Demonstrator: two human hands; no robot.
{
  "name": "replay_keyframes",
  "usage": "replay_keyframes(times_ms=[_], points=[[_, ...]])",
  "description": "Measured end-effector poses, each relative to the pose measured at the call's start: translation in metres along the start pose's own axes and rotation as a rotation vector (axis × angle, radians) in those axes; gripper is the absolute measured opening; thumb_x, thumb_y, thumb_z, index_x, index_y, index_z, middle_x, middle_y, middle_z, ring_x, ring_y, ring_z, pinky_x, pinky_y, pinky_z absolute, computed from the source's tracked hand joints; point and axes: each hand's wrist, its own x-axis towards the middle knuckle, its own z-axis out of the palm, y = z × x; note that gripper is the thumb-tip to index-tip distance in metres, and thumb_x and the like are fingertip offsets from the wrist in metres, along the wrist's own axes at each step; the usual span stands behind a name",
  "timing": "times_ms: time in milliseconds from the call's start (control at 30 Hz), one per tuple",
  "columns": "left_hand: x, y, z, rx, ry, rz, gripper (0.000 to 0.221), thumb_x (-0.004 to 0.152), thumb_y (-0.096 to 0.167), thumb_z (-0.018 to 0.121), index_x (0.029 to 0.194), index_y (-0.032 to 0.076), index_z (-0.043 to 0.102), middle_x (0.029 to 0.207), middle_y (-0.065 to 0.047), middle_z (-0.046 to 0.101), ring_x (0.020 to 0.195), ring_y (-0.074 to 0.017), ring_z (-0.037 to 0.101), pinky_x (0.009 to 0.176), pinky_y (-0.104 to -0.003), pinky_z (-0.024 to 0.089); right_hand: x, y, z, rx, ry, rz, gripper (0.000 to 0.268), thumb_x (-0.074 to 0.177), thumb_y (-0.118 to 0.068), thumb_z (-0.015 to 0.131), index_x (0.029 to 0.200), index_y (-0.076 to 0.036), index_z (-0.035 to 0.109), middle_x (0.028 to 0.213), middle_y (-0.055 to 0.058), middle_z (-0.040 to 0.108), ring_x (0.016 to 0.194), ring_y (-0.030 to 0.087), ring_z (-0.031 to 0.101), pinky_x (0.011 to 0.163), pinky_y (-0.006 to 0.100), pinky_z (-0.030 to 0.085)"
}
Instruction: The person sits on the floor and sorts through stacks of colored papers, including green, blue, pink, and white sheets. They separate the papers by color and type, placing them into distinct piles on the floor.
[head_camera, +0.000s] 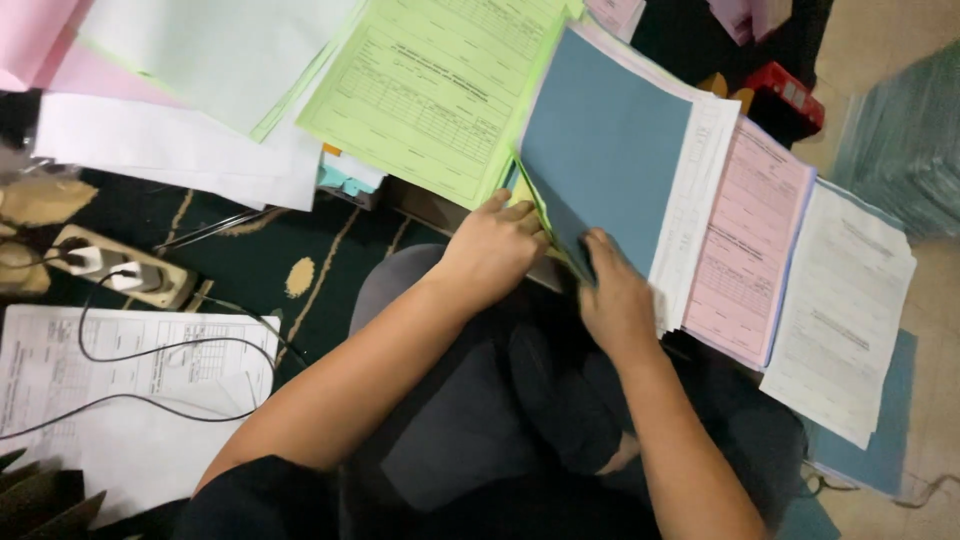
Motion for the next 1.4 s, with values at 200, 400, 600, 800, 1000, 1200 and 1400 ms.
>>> replay_keyframes(times_ms=[200, 400, 600, 800, 1000, 1200, 1400], points=[[-0.011, -0.085, -0.136, 0.001, -0.162, -0.190, 0.044, 0.085, 0.020, 0.082, 0.123, 0.001, 0.072, 0.135, -0.023, 0.066, 0.134, -0.0395, 0.057, 0.111, -0.053, 0.045, 0.019, 0.034, -0.061, 0.029, 0.172, 0.273, 0.028, 0.105, -0.025, 0.076, 0.097, 0.002, 0.073, 0.074, 0.021, 0.067, 0.075, 0.043, 0.068, 0.065, 0.050, 0.050], [-0.083, -0.177, -0.143, 0.248, -0.461, -0.073, 0.056, 0.083, 0.006, 0.075, 0.137, 0.000, 0.064, 0.140, -0.019, 0.066, 0.131, -0.0339, 0.062, 0.114, -0.045, 0.046, 0.090, -0.018, -0.123, -0.181, 0.494, 0.120, 0.020, 0.114, -0.007, 0.079, 0.110, 0.011, 0.071, 0.088, 0.029, 0.066, 0.082, 0.046, 0.072, 0.065, 0.049, 0.059], [-0.072, -0.185, -0.155, 0.221, -0.441, 0.037, 0.051, 0.087, 0.000, 0.068, 0.137, 0.003, 0.062, 0.137, -0.016, 0.067, 0.128, -0.0332, 0.064, 0.109, -0.043, 0.050, 0.206, -0.124, -0.016, -0.211, 0.137, -0.059, 0.025, 0.081, 0.005, 0.071, 0.103, -0.005, 0.066, 0.084, 0.020, 0.072, 0.080, 0.042, 0.075, 0.066, 0.048, 0.065], [-0.069, -0.204, -0.156, 0.246, -0.352, 0.112, 0.020, 0.087, 0.001, 0.065, 0.104, 0.006, 0.075, 0.097, -0.009, 0.079, 0.101, -0.0252, 0.077, 0.091, -0.036, 0.059, 0.192, -0.160, 0.054, -0.144, -0.137, -0.153, 0.021, 0.075, 0.008, 0.063, 0.091, -0.005, 0.068, 0.072, 0.018, 0.069, 0.071, 0.048, 0.074, 0.065, 0.051, 0.062], [-0.058, -0.197, -0.168, 0.130, -0.419, 0.045, 0.015, 0.087, 0.002, 0.063, 0.086, 0.014, 0.071, 0.080, -0.003, 0.077, 0.087, -0.0226, 0.078, 0.077, -0.035, 0.061, 0.182, -0.168, 0.052, -0.097, -0.140, -0.117, 0.028, 0.078, 0.010, 0.062, 0.105, 0.004, 0.068, 0.071, 0.021, 0.068, 0.068, 0.047, 0.073, 0.061, 0.051, 0.061], [-0.040, -0.218, -0.178, -0.234, -0.570, -0.280, 0.020, 0.085, 0.022, 0.083, 0.102, 0.011, 0.081, 0.099, -0.009, 0.080, 0.098, -0.0309, 0.076, 0.087, -0.041, 0.058, 0.179, -0.160, 0.070, 0.038, -0.235, -0.113, 0.015, 0.093, 0.002, 0.059, 0.101, 0.007, 0.069, 0.068, 0.022, 0.066, 0.065, 0.042, 0.072, 0.060, 0.049, 0.060], [-0.027, -0.196, -0.193, -0.179, -0.588, -0.282, 0.031, 0.082, 0.022, 0.086, 0.110, 0.009, 0.082, 0.112, -0.011, 0.078, 0.106, -0.0305, 0.073, 0.090, -0.039, 0.057, 0.178, -0.160, 0.058, 0.065, -0.239, -0.078, 0.015, 0.096, -0.001, 0.057, 0.100, 0.006, 0.070, 0.067, 0.020, 0.067, 0.063, 0.039, 0.072, 0.059, 0.047, 0.060]])
